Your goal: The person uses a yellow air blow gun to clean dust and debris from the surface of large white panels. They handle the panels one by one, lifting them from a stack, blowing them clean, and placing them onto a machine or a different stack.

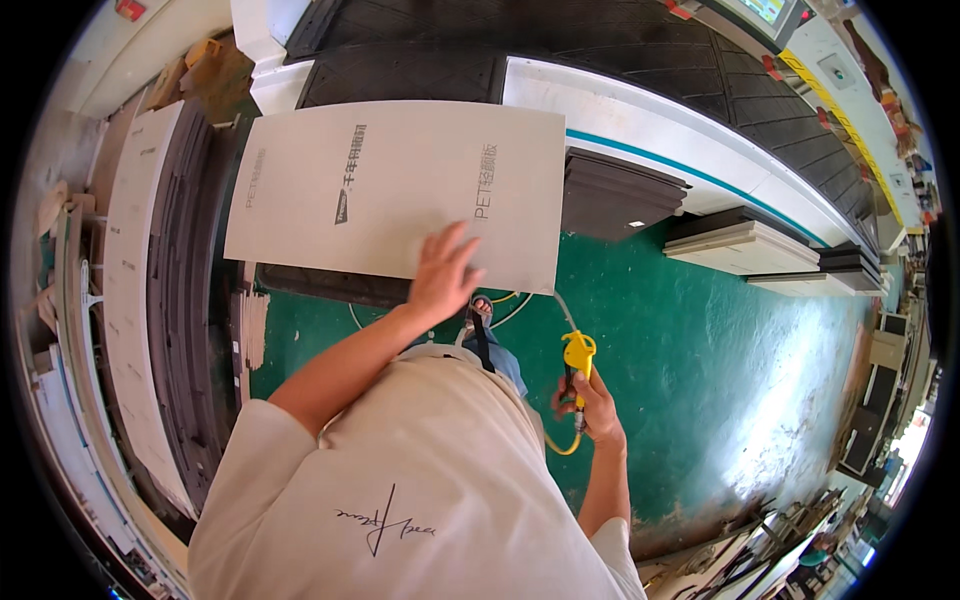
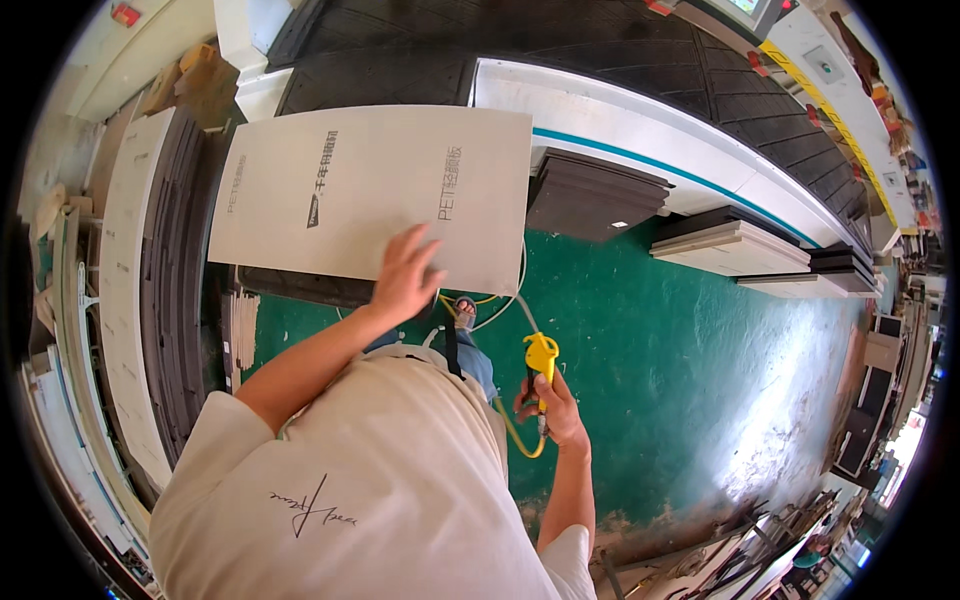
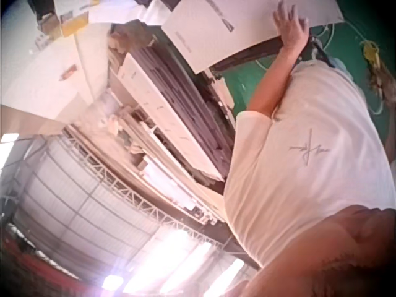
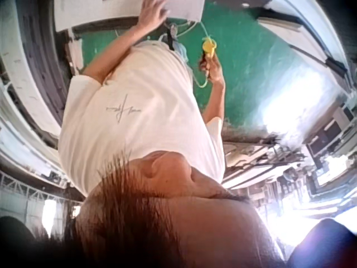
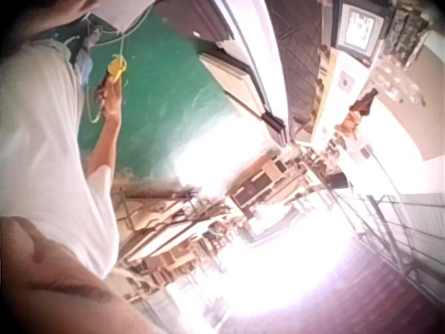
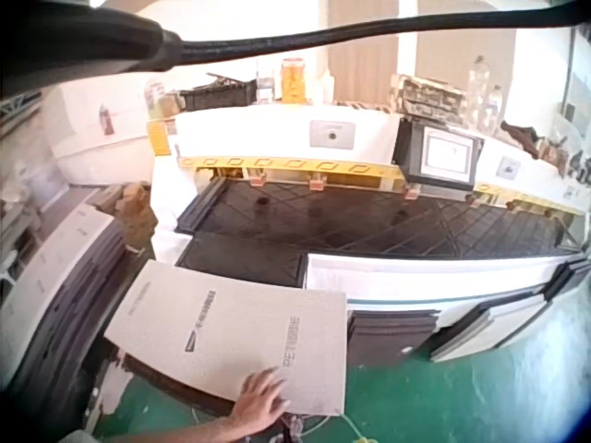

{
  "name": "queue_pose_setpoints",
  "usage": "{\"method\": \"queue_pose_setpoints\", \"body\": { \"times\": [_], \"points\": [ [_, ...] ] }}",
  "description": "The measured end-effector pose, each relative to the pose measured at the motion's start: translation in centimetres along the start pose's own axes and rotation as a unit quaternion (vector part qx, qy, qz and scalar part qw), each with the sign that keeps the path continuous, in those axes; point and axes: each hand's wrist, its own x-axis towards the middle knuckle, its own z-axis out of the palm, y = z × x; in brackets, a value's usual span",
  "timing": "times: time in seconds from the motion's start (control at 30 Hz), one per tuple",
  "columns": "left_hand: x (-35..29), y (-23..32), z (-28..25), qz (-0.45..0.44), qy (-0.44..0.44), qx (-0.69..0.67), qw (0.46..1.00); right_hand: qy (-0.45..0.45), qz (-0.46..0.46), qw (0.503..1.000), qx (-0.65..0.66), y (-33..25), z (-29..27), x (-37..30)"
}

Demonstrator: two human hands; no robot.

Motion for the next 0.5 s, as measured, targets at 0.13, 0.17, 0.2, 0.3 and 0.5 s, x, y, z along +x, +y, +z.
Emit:
{"method": "queue_pose_setpoints", "body": {
  "times": [0.13,0.17,0.2,0.3,0.5],
  "points": [
    [1.9,2.5,3.8,0.036,-0.013,0.012,0.999,0.055,-0.02,0.995,-0.085,-1.4,-0.2,0.3],
    [1.8,2.2,4.2,0.044,-0.005,0.021,0.999,0.069,-0.037,0.993,-0.092,-1.7,-0.3,0.2],
    [1.6,1.6,4.4,0.035,-0.001,0.027,0.999,0.081,-0.055,0.99,-0.098,-2.0,-0.3,0.2],
    [0.9,-1.1,3.9,-0.001,0.018,0.046,0.999,0.032,0.015,0.996,-0.086,-1.5,1.0,0.3],
    [-2.3,-9.8,-2.4,-0.129,0.061,0.12,0.982,-0.065,0.063,0.99,-0.113,-2.6,6.3,3.7]
  ]
}}
